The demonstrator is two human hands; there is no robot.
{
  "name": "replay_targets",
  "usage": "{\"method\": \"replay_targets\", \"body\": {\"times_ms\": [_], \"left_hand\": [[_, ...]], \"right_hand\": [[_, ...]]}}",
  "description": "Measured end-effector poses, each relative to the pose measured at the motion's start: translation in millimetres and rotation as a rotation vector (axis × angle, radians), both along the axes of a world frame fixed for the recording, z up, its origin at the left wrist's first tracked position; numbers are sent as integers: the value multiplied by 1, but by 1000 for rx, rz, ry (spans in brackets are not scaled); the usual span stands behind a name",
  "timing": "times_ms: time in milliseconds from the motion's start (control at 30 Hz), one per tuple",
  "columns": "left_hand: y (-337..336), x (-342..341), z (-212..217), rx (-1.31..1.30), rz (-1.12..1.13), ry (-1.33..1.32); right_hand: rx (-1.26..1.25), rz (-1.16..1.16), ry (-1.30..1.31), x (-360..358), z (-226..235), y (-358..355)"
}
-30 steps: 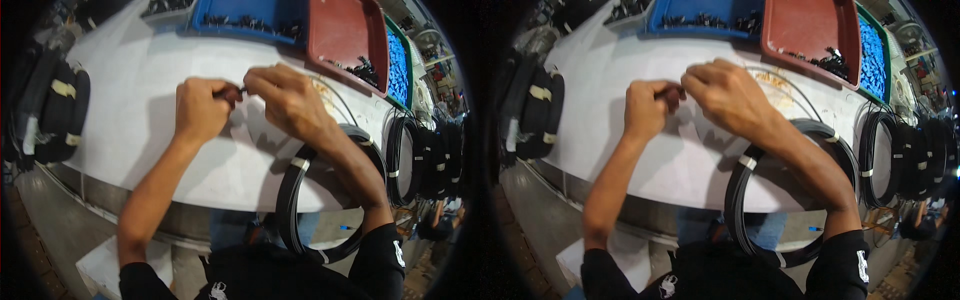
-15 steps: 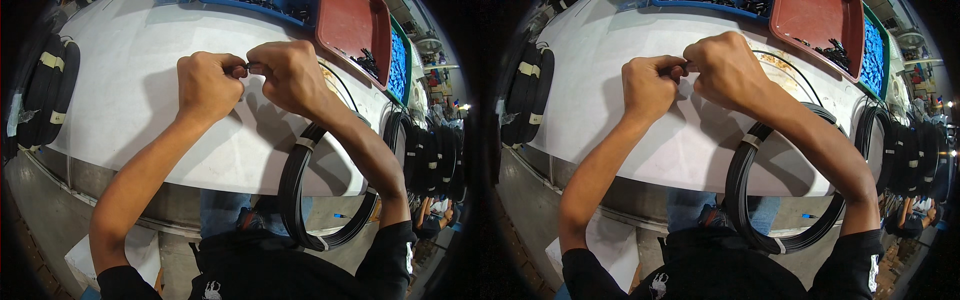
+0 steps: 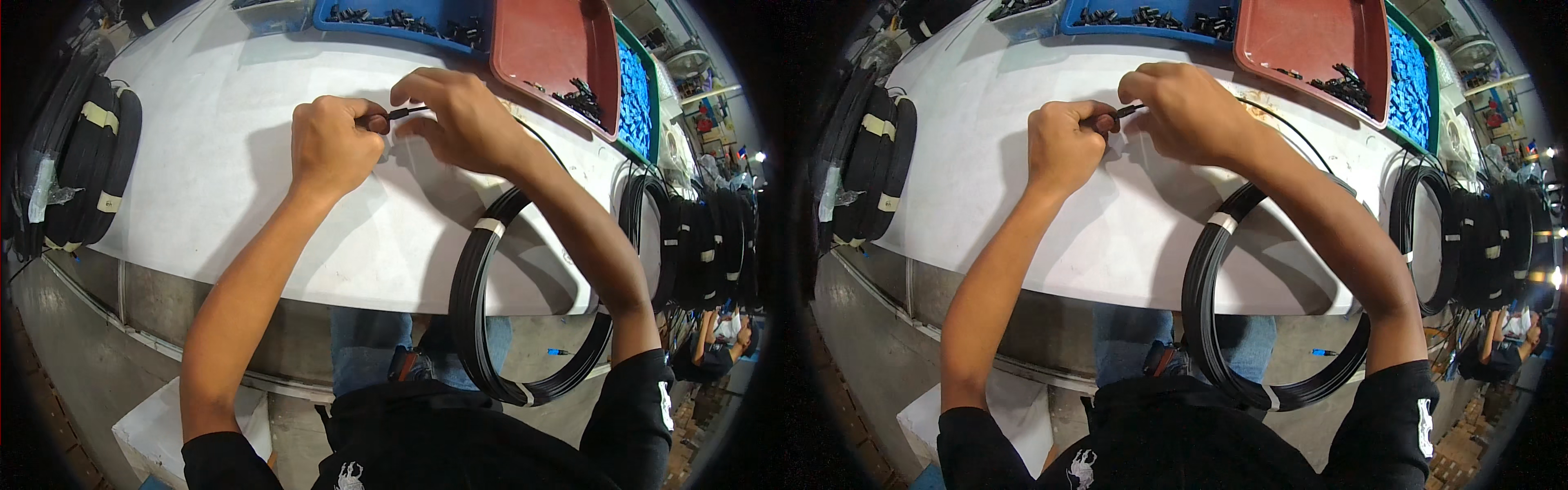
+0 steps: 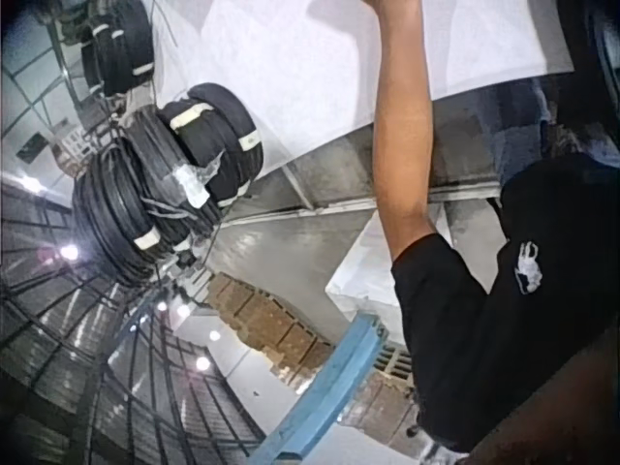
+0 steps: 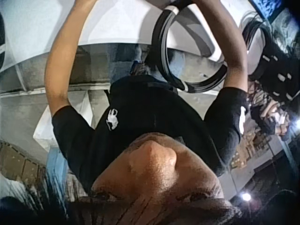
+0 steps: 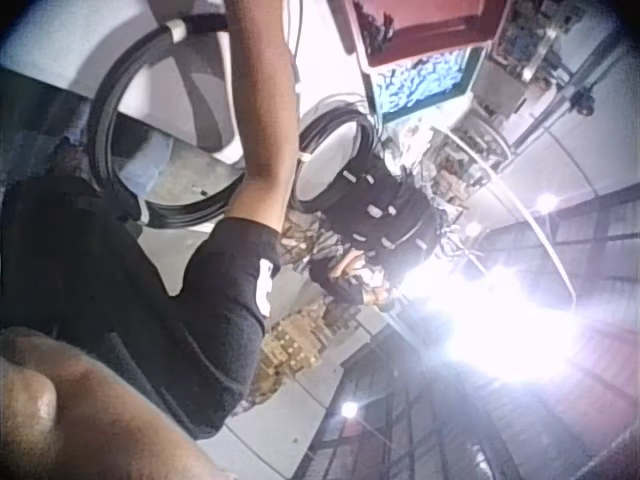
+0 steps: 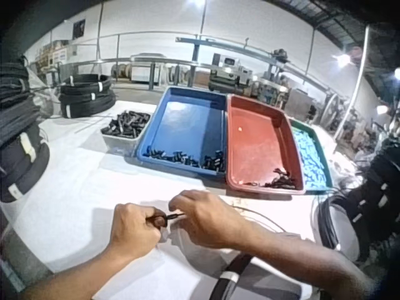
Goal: Assembling a cable harness by attaching connectors and clips to a wire.
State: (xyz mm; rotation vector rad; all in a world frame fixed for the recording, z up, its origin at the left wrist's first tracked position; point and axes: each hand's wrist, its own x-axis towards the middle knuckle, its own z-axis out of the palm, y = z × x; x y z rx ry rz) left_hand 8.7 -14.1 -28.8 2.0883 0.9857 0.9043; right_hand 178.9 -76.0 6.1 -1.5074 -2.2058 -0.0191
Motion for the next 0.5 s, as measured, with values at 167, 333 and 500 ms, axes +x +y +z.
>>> {"method": "replay_targets", "body": {"times_ms": [167,333,500], "left_hand": [[4,1,3,-151,9,49],[2,0,2,-141,18,-7],[-3,2,1,-101,55,-36]], "right_hand": [[516,8,-354,2,-14,1],[743,113,-475,5,-16,8],[547,85,-396,-4,-11,12]]}}
